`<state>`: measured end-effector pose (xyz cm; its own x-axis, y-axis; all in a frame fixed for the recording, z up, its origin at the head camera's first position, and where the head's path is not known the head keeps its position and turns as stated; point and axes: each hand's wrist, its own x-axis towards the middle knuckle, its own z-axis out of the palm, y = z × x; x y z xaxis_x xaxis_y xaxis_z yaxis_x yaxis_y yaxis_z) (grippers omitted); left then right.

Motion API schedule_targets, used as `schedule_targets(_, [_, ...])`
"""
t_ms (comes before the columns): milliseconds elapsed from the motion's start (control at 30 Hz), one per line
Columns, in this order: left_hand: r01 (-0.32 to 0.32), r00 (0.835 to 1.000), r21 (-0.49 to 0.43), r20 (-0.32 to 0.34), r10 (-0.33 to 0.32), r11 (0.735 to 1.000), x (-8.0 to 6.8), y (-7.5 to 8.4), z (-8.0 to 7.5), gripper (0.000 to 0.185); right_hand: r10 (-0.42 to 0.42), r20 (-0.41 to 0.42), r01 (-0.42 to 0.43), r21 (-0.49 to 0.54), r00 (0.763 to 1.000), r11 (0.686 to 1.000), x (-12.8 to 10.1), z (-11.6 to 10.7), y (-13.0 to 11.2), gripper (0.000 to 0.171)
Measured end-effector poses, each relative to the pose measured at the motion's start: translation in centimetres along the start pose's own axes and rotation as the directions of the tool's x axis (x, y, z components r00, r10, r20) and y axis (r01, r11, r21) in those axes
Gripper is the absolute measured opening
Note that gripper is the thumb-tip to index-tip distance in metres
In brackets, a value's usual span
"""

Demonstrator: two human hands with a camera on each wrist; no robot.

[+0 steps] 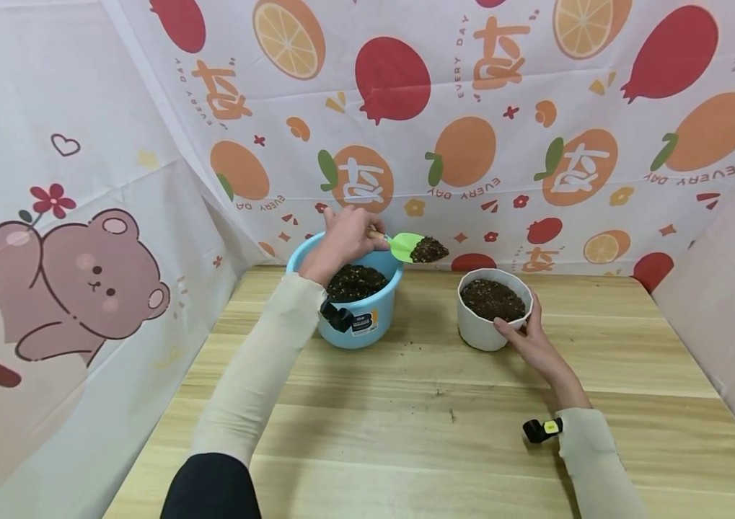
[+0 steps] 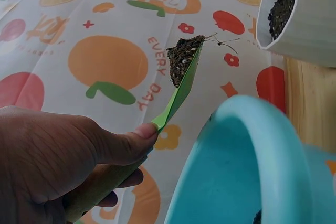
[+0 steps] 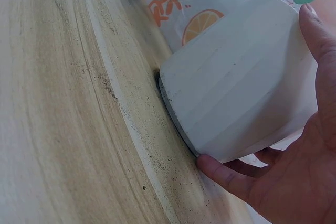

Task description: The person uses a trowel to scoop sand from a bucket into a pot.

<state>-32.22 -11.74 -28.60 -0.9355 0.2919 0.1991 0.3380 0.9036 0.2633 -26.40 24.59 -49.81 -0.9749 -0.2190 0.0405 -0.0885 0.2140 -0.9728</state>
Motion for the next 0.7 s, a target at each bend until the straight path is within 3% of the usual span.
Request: schedule_targets(700, [-0.002, 0.999, -0.014, 0.055, 0.003, 1.000, 1.5, 2.5, 2.4, 0.025, -0.018, -0.010, 0.018, 0.003, 1.000, 1.000, 0.2, 0.0, 0.2, 0.094])
